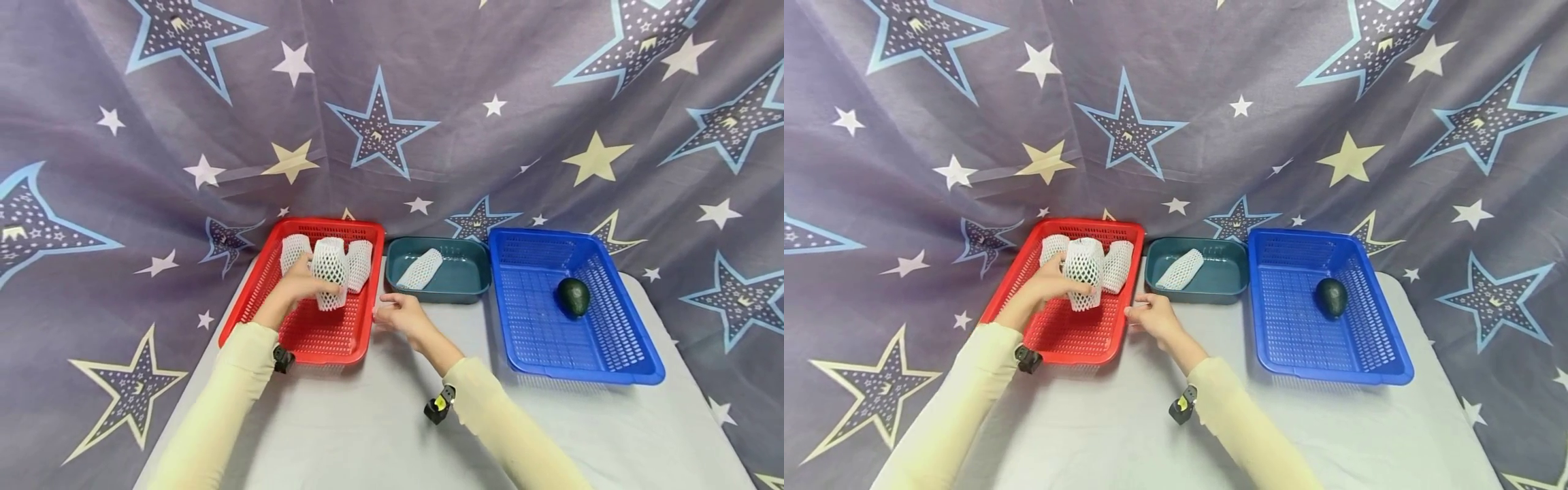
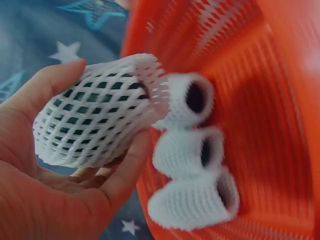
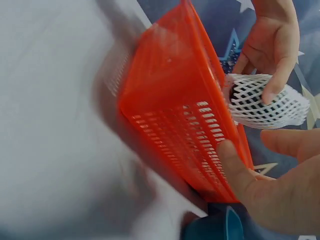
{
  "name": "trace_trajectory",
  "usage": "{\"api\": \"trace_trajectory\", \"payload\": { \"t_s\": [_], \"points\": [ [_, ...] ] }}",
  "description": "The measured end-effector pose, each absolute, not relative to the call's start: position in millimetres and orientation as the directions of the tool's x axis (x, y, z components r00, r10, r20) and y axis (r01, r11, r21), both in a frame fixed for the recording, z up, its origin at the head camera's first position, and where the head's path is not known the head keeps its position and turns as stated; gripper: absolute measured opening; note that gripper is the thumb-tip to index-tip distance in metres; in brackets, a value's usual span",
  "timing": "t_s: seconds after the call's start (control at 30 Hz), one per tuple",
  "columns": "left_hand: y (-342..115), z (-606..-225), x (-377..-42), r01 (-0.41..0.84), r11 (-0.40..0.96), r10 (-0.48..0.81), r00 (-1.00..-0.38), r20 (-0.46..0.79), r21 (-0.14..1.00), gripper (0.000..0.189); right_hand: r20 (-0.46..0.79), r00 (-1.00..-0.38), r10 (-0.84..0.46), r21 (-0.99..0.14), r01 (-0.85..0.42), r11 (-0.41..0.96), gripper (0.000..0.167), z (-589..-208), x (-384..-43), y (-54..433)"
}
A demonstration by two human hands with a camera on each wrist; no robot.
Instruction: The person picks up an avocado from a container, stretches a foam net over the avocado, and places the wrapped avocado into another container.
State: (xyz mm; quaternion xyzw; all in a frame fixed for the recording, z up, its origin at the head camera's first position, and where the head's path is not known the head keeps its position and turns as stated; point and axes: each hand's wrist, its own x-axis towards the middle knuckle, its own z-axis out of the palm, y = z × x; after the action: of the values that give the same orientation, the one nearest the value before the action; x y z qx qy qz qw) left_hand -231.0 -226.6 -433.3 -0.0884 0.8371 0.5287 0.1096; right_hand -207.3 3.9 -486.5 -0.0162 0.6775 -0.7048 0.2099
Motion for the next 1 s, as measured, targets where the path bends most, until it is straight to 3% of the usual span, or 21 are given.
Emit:
{"api": "trace_trajectory", "payload": {
  "t_s": [0.17, 0.37, 0.63, 0.73, 0.93, 1.0],
  "points": [
    [-239.3, -430.3, -237.8, -0.32, 0.574, -0.083, -0.938, -0.335, 0.754, 0.081, -0.27, -0.906, -0.326, -0.957, 0.289, -0.011, 0.042, -492.8, -206.0, -2.6],
    [-250.1, -427.9, -243.0, -0.325, 0.835, -0.163, -0.917, -0.363, 0.445, 0.079, -0.3, -0.907, -0.296, -0.952, 0.306, 0.028, 0.037, -491.4, -202.0, -6.7],
    [-257.8, -429.6, -245.2, -0.359, 0.916, -0.25, -0.86, -0.446, 0.178, 0.07, -0.311, -0.907, -0.285, -0.948, 0.316, 0.029, 0.031, -495.1, -202.9, -8.9],
    [-259.1, -428.4, -247.8, -0.376, 0.92, -0.264, -0.805, -0.53, 0.112, 0.075, -0.312, -0.906, -0.285, -0.948, 0.317, 0.028, 0.031, -494.8, -202.6, -8.6],
    [-256.6, -428.5, -254.6, -0.472, 0.881, -0.307, -0.613, -0.728, 0.025, 0.073, -0.308, -0.909, -0.28, -0.949, 0.313, 0.027, 0.03, -492.6, -201.8, -8.0],
    [-254.8, -430.0, -255.7, -0.486, 0.874, -0.327, -0.582, -0.744, -0.005, 0.073, -0.304, -0.91, -0.281, -0.951, 0.309, 0.027, 0.03, -492.8, -201.6, -7.7]
  ]
}}
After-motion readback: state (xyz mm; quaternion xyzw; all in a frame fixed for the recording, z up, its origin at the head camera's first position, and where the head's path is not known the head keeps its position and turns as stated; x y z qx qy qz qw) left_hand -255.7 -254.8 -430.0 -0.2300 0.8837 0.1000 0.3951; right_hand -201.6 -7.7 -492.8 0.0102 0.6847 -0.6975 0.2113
